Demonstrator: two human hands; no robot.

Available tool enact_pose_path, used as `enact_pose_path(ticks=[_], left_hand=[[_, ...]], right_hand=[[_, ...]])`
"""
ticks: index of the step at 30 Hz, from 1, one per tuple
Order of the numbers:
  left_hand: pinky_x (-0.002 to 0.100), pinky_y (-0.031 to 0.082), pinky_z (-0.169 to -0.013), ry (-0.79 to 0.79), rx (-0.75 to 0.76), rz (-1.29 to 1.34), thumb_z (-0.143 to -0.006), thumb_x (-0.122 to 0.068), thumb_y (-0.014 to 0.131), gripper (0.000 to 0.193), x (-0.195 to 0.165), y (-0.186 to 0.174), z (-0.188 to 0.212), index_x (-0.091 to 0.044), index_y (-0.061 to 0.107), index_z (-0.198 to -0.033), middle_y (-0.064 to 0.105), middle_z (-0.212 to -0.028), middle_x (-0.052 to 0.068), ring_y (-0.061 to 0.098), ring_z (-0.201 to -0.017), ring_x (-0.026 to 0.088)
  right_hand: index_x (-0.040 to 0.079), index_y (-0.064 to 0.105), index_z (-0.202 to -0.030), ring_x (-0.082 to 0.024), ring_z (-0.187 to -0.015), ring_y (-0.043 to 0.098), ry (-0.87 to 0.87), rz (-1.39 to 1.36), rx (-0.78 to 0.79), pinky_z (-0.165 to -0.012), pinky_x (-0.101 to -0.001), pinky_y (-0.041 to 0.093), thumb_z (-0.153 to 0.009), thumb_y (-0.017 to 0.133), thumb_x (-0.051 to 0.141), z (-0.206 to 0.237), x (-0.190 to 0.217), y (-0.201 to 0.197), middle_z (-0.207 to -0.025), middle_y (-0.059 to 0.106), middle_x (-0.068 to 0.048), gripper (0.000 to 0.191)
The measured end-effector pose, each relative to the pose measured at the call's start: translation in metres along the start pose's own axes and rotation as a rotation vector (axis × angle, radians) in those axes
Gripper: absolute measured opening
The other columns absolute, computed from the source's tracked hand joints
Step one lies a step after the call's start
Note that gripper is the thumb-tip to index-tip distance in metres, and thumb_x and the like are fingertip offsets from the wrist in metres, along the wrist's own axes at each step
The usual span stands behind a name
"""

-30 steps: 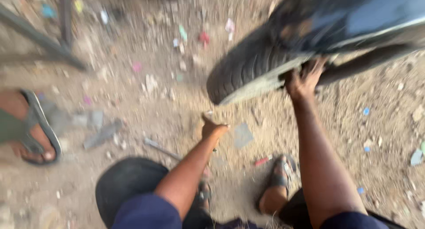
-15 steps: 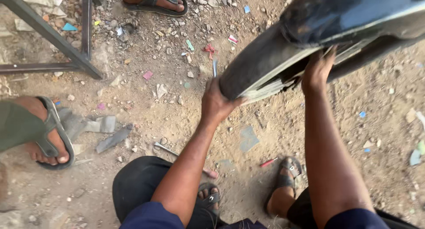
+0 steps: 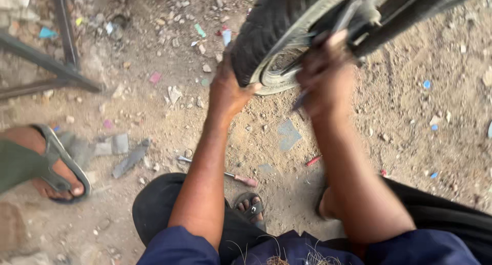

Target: The person sits on the ground beside a motorcycle and uses a metal lever to pry the tire bead off the rear wheel rim, working around the wheel. They pull the inner tube out from inside the tire and then squeeze and press along the tube with both hands.

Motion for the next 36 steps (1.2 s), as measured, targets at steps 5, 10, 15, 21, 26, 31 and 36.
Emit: enact_pose_path(ticks=[5,10,15,21,26,31,36], left_hand=[[0.046,0.057,-0.101,-0.054,0.071,0.119,-0.082,-0.009,0.074,0.110,0.021,-0.004,0.003,-0.011,-0.002,-0.162,0.029,-0.165,0.026,0.061,-0.124,0.043],[0.048,0.056,-0.104,0.056,0.060,0.000,-0.090,-0.002,0.067,0.088,0.023,-0.020,0.009,-0.016,0.020,-0.164,0.058,-0.148,0.026,0.065,-0.125,0.044],[0.045,0.064,-0.067,-0.439,0.327,-0.072,-0.099,-0.003,0.049,0.075,0.047,-0.024,0.028,-0.024,0.017,-0.163,0.051,-0.146,0.023,0.072,-0.079,0.030],[0.039,0.056,-0.081,-0.095,0.445,-0.564,-0.099,-0.017,0.067,0.021,0.028,-0.061,0.040,-0.008,0.074,-0.117,0.075,-0.105,0.019,0.074,-0.087,0.026],[0.041,0.059,-0.073,-0.370,0.443,-0.076,-0.100,-0.028,0.061,0.033,0.018,-0.050,0.052,-0.010,0.054,-0.128,0.069,-0.095,0.006,0.069,-0.074,0.021],[0.036,0.056,-0.079,-0.263,0.322,-0.168,-0.090,-0.021,0.070,0.022,-0.002,-0.051,0.045,-0.006,0.063,-0.104,0.072,-0.093,0.004,0.071,-0.082,0.017],[0.034,0.053,-0.067,-0.305,0.310,-0.033,-0.105,-0.024,0.056,0.021,0.011,-0.058,0.044,-0.005,0.065,-0.105,0.070,-0.083,0.008,0.066,-0.072,0.017]], right_hand=[[0.012,0.060,-0.073,-0.008,-0.041,0.044,-0.070,0.407,-0.297,-0.037,-0.0262,0.038,-0.103,0.039,0.061,0.061,-0.077,-0.034,-0.054,0.052,0.003,0.061],[0.004,0.065,-0.084,-0.014,-0.052,0.055,-0.354,0.694,-0.188,-0.049,-0.0325,0.046,-0.109,0.046,0.053,0.012,-0.045,-0.038,-0.065,0.061,-0.007,0.059],[-0.007,0.055,-0.144,-0.037,-0.123,0.061,-0.485,1.329,0.362,-0.104,-0.0492,0.045,-0.112,0.047,0.030,-0.103,-0.028,0.022,-0.134,0.065,-0.028,0.050],[0.004,0.064,-0.137,-0.040,-0.115,0.052,-0.484,1.384,0.397,-0.105,-0.0572,0.034,-0.115,0.036,0.047,-0.115,-0.041,0.017,-0.110,0.065,-0.023,0.055],[0.006,0.065,-0.124,-0.033,-0.111,0.059,-0.587,1.386,0.372,-0.112,-0.0543,0.029,-0.115,0.025,0.051,-0.113,-0.045,0.019,-0.100,0.066,-0.016,0.061],[0.005,0.065,-0.121,-0.036,-0.107,0.059,-0.640,1.407,0.322,-0.109,-0.0516,0.031,-0.116,0.031,0.047,-0.119,-0.048,0.015,-0.098,0.065,-0.019,0.055],[0.005,0.067,-0.119,-0.037,-0.105,0.060,-0.628,1.373,0.328,-0.107,-0.0514,0.032,-0.114,0.033,0.046,-0.120,-0.053,0.008,-0.096,0.067,-0.018,0.053]])
Point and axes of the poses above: each hand's wrist, its own z-axis away from the middle knuckle, its own y-axis out of the palm, x = y × z, the point moved 7 cm from there along -z, towards the middle knuckle
